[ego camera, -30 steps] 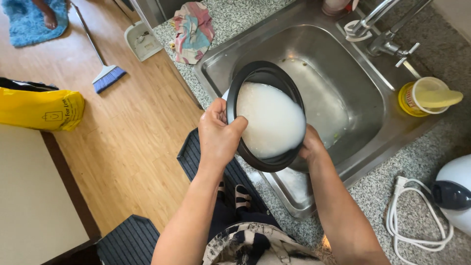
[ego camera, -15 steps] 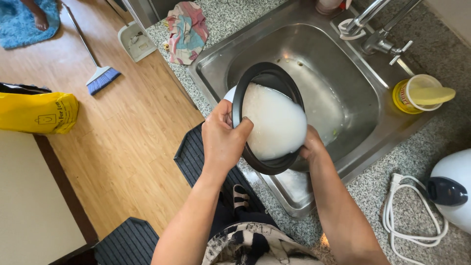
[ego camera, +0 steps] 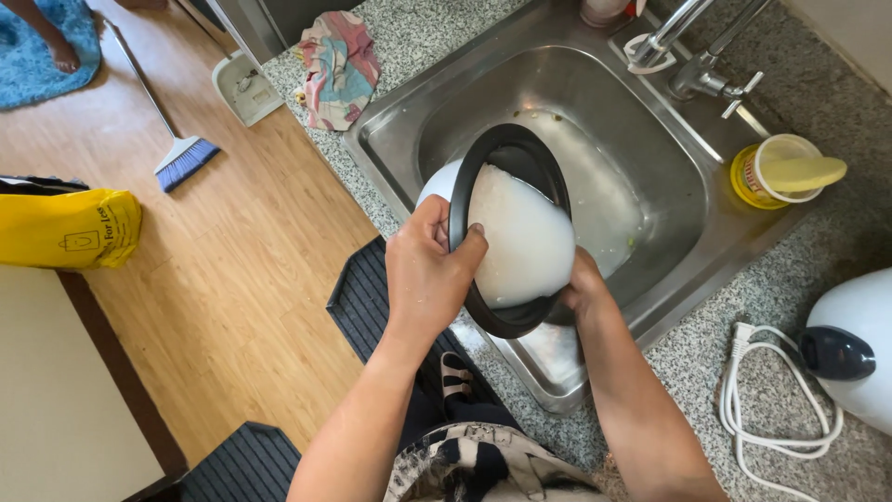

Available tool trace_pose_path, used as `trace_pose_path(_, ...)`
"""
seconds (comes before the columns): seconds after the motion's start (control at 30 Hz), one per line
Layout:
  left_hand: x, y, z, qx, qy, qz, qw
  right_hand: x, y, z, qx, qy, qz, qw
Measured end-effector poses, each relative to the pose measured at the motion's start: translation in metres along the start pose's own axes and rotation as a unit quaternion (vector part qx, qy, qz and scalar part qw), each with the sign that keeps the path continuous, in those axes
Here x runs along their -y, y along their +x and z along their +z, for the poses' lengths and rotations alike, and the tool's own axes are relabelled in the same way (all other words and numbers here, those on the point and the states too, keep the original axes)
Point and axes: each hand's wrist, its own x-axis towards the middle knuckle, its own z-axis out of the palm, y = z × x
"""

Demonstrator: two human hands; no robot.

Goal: Washing uncooked rice in a rice cooker pot at a kitchen sink.

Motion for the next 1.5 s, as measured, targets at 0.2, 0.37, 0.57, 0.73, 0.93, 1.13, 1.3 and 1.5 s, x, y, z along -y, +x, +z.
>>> trace_pose_path(0.2, -0.002, -0.002, 0.0, -0.002, 0.014, 0.002, 1.0, 0.005, -0.004, 0.007, -0.015, 0.003, 0.017, 1.0)
trace_pose_path(0.37, -0.003, -0.005, 0.001, 0.001, 0.023, 0.02, 1.0, 0.007, -0.007, 0.012, -0.04, -0.029, 0.029, 0.998)
trace_pose_path(0.57, -0.005, -0.008, 0.003, 0.006, 0.033, 0.023, 0.999, 0.0, -0.005, 0.007, -0.009, -0.021, -0.007, 1.0)
trace_pose_path(0.73, -0.008, -0.011, 0.002, 0.008, 0.04, 0.019, 0.999, 0.0, -0.006, 0.011, 0.01, -0.048, -0.052, 0.997)
trace_pose_path(0.93, -0.009, -0.014, 0.002, 0.016, 0.028, 0.015, 0.999, 0.008, -0.013, 0.019, -0.012, -0.025, 0.004, 1.0)
trace_pose_path(1.13, -0.008, -0.016, 0.003, 0.016, 0.026, 0.016, 0.999, -0.003, -0.001, 0.007, 0.01, -0.03, -0.011, 0.999)
trace_pose_path(1.3, -0.007, -0.017, 0.004, 0.011, 0.018, 0.033, 0.999, 0.007, -0.015, 0.023, -0.025, -0.057, 0.026, 0.998)
trace_pose_path(1.5, -0.007, -0.019, 0.005, 0.011, 0.02, 0.059, 0.998, 0.0, -0.006, 0.019, 0.006, -0.047, 0.077, 0.996)
